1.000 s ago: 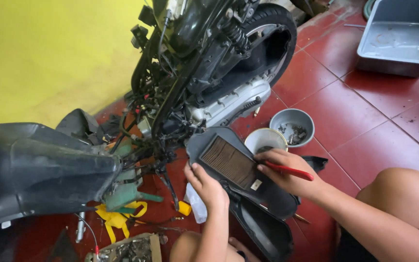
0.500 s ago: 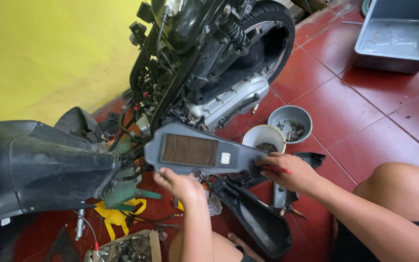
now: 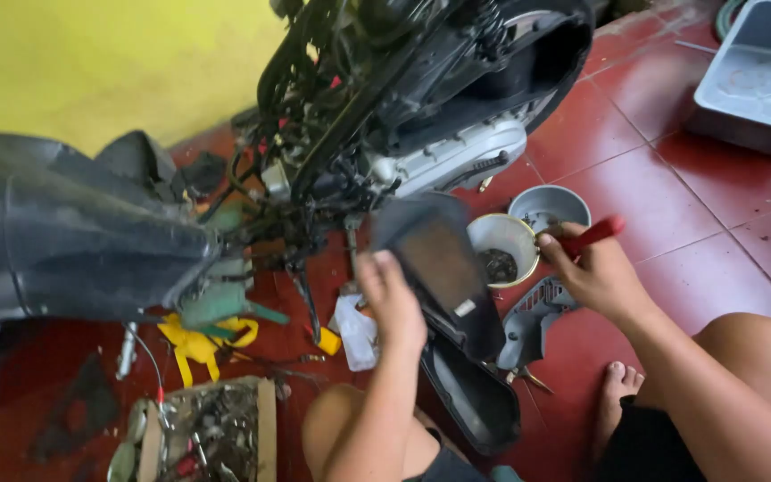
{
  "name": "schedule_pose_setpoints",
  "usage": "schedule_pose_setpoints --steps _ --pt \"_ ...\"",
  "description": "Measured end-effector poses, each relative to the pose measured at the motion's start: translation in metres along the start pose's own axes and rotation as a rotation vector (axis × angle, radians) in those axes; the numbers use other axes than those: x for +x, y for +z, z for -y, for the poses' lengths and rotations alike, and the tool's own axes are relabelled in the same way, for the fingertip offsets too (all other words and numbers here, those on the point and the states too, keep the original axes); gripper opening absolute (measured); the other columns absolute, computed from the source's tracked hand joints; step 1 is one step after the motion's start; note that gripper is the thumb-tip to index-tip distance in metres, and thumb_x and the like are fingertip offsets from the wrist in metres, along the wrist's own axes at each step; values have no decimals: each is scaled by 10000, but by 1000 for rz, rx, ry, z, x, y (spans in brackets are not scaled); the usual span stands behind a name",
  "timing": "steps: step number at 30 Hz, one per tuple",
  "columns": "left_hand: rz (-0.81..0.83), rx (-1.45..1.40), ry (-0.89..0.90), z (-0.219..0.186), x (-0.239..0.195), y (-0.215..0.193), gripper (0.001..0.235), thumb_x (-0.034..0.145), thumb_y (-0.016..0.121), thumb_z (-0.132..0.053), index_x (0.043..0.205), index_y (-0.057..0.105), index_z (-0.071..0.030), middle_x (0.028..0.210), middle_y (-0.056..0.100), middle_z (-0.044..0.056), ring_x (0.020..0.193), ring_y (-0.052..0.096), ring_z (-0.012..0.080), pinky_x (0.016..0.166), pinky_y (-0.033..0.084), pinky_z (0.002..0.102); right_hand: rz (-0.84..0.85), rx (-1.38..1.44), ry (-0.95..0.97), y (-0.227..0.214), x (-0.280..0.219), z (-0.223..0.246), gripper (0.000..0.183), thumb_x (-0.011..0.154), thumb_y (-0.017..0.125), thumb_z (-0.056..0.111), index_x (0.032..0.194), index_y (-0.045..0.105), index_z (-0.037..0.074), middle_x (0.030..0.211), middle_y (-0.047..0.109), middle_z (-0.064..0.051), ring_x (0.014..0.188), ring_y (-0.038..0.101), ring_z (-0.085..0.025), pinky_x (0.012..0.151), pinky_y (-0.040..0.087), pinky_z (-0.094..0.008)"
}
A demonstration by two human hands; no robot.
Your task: The person sits on the floor and cleans a motorcycle air filter housing using a red brush. They scrub the interior of the housing and the air filter element, occasionally dipping the brush into a small bowl of liquid. The person also wipes the housing with a white cloth.
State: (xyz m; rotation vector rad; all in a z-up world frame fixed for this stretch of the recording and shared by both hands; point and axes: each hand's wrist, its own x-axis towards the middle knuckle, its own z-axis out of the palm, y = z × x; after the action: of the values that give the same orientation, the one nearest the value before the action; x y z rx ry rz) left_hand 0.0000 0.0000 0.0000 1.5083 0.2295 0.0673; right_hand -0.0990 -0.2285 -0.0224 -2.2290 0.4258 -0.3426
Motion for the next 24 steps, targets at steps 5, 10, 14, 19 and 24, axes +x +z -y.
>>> schedule_pose_setpoints --steps 5,10,14,19,24 --pt "227 38 -7 3 -31 10 391 1075 479 -331 1381 560 -103 1365 599 166 1340 486 281 1159 379 495 58 304 128 27 -4 -16 281 1042 570 301 1184 766 158 788 730 -151 776 689 -246 728 561 -436" --pt "306 -69 -22 2 -35 13 226 1080 509 -271 1206 648 -143 1075 646 -3 1071 522 104 1010 467 353 107 372 116 -1 -14 4 397 1075 559 313 795 718 80 613 628 -85 669 579 -189 688 520 -377" --pt "345 -95 -11 20 -27 11 199 1076 533 -271 1172 649 -142 1034 636 -4 1039 532 114 977 469 333 101 315 -107 -18 -17 34 380 979 632 295 663 629 84 509 575 -70 581 545 -168 637 505 -359" --pt "417 -17 38 30 -18 9 251 1063 559 -343 1187 648 -143 1076 670 34 1100 574 143 1013 465 386 -23 -206 -435 -23 -11 20 398 883 745 295 632 542 63 553 571 -153 630 675 -387 695 515 -475" --pt "679 0 188 41 -12 10 442 1030 488 -155 1429 419 21 1416 575 269 1283 603 317 1084 481 375 -83 -284 -268 -53 -9 23 298 930 740 253 719 628 75 545 575 -55 553 581 -271 720 486 -356"
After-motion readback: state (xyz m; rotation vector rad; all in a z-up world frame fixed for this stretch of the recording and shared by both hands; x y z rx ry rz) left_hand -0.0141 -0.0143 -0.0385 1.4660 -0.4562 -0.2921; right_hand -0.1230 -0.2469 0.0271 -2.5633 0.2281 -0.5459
